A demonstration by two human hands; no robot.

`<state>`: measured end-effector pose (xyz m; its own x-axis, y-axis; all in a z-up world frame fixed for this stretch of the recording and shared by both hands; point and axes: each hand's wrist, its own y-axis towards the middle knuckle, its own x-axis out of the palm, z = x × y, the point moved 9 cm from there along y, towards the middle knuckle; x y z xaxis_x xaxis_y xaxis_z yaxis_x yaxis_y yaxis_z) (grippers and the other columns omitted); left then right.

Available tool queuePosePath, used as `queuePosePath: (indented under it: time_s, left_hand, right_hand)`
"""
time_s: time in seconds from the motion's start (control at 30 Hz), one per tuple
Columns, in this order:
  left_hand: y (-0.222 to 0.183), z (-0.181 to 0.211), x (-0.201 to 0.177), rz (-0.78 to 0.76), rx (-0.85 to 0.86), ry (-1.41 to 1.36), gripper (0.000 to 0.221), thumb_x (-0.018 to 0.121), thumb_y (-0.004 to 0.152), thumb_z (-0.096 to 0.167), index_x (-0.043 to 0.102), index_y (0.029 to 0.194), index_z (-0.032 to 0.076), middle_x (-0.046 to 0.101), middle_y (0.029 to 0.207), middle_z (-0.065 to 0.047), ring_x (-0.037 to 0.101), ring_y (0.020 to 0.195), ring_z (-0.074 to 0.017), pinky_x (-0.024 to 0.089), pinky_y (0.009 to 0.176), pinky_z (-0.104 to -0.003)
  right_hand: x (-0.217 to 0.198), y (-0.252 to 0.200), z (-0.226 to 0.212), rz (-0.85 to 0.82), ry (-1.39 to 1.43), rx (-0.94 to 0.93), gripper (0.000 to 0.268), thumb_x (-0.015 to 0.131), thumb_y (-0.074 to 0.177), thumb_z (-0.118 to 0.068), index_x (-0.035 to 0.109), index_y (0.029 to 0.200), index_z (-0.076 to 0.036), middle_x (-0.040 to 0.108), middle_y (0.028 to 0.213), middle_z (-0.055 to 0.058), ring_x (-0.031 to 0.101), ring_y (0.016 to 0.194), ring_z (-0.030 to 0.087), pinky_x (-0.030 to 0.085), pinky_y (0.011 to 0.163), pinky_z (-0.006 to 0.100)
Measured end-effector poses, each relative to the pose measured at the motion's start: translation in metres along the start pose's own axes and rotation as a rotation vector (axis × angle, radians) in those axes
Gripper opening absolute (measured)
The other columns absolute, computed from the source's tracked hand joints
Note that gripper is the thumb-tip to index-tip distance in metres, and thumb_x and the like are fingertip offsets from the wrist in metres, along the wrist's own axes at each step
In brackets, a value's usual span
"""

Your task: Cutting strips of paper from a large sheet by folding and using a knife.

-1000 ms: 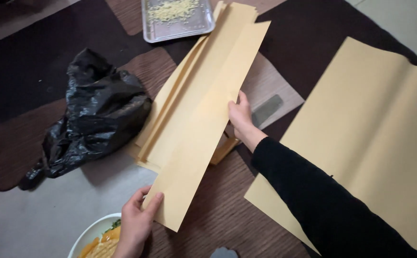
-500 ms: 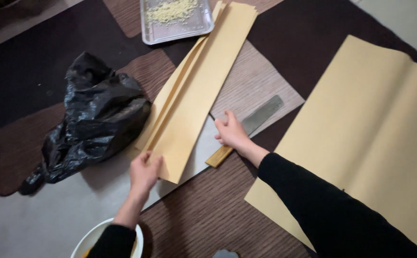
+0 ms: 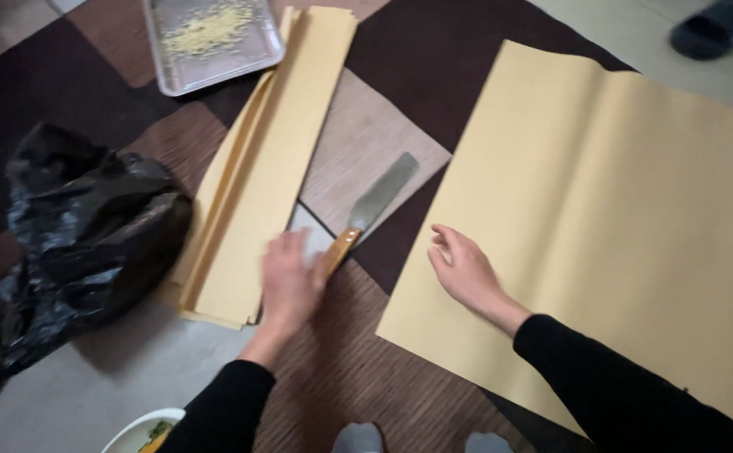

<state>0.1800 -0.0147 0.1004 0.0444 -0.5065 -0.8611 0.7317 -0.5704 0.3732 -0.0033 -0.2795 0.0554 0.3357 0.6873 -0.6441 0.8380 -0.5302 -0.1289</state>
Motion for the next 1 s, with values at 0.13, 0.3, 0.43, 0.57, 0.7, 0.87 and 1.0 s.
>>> queuePosePath:
  time_s: [0.13,0.3,0.43,0.57,0.7,0.87,1.0]
  left_hand:
    - [-0.013,0.081,0.059,-0.41,0.138,-0.094,0.061,0.077,0.098,0.028,0.064,0.153,0.004,0.078,0.12,-0.019,0.075,0.114,-0.0437,0.061,0.095,-0.057]
    - [-0.052,0.101,0.14,-0.739,-0.038,-0.134,0.086,0.078,0.098,0.033,0.042,0.168,0.001,0.065,0.139,-0.025,0.066,0.132,-0.0456,0.062,0.104,-0.057]
    - [-0.062,0.083,0.18,-0.804,-0.266,-0.302,0.092,0.084,0.096,0.036,0.043,0.171,0.002,0.07,0.14,-0.028,0.068,0.135,-0.0503,0.06,0.109,-0.064]
    - [-0.06,0.089,0.158,-0.867,-0.37,-0.424,0.085,0.078,0.097,0.035,0.046,0.173,0.017,0.078,0.132,-0.019,0.071,0.136,-0.0463,0.057,0.114,-0.062]
    - [-0.049,0.092,0.116,-0.852,-0.281,-0.358,0.073,0.067,0.101,0.027,0.048,0.172,0.021,0.075,0.144,-0.025,0.07,0.14,-0.0488,0.057,0.116,-0.063]
    - [-0.039,0.083,0.083,-0.787,-0.17,-0.241,0.071,0.058,0.103,0.02,0.043,0.172,0.011,0.072,0.144,-0.029,0.071,0.135,-0.0513,0.058,0.114,-0.064]
    - [-0.043,0.097,0.073,-0.736,-0.014,-0.148,0.077,0.057,0.103,0.012,0.034,0.175,0.001,0.075,0.131,-0.031,0.075,0.122,-0.0534,0.062,0.103,-0.066]
  right_hand:
    - [-0.021,-0.035,0.045,0.093,-0.388,-0.099,0.055,0.066,0.11,-0.028,0.063,0.162,-0.012,0.072,0.145,0.016,0.067,0.141,0.041,0.056,0.115,0.058]
    - [-0.03,-0.081,0.105,0.022,-0.665,0.089,0.071,0.065,0.108,-0.046,0.048,0.173,-0.022,0.046,0.176,0.016,0.036,0.169,0.043,0.032,0.133,0.066]
    - [-0.029,-0.107,0.109,-0.184,-0.634,0.215,0.077,0.058,0.111,-0.053,0.038,0.179,-0.02,0.025,0.189,0.023,0.021,0.174,0.05,0.022,0.135,0.075]
    - [-0.024,-0.109,0.093,-0.242,-0.625,0.191,0.082,0.059,0.11,-0.056,0.035,0.18,-0.02,0.022,0.189,0.025,0.018,0.174,0.053,0.021,0.134,0.076]
    - [-0.007,-0.095,0.093,-0.274,-0.667,0.134,0.085,0.056,0.11,-0.063,0.033,0.181,-0.023,0.019,0.189,0.025,0.015,0.174,0.053,0.021,0.135,0.073]
    - [0.013,-0.073,0.068,-0.261,-0.698,0.021,0.085,0.057,0.109,-0.063,0.037,0.179,-0.021,0.025,0.187,0.027,0.021,0.172,0.055,0.026,0.133,0.071]
    - [0.011,-0.053,0.061,-0.183,-0.755,-0.093,0.079,0.069,0.101,-0.06,0.056,0.168,-0.021,0.049,0.164,0.022,0.048,0.155,0.049,0.049,0.119,0.061]
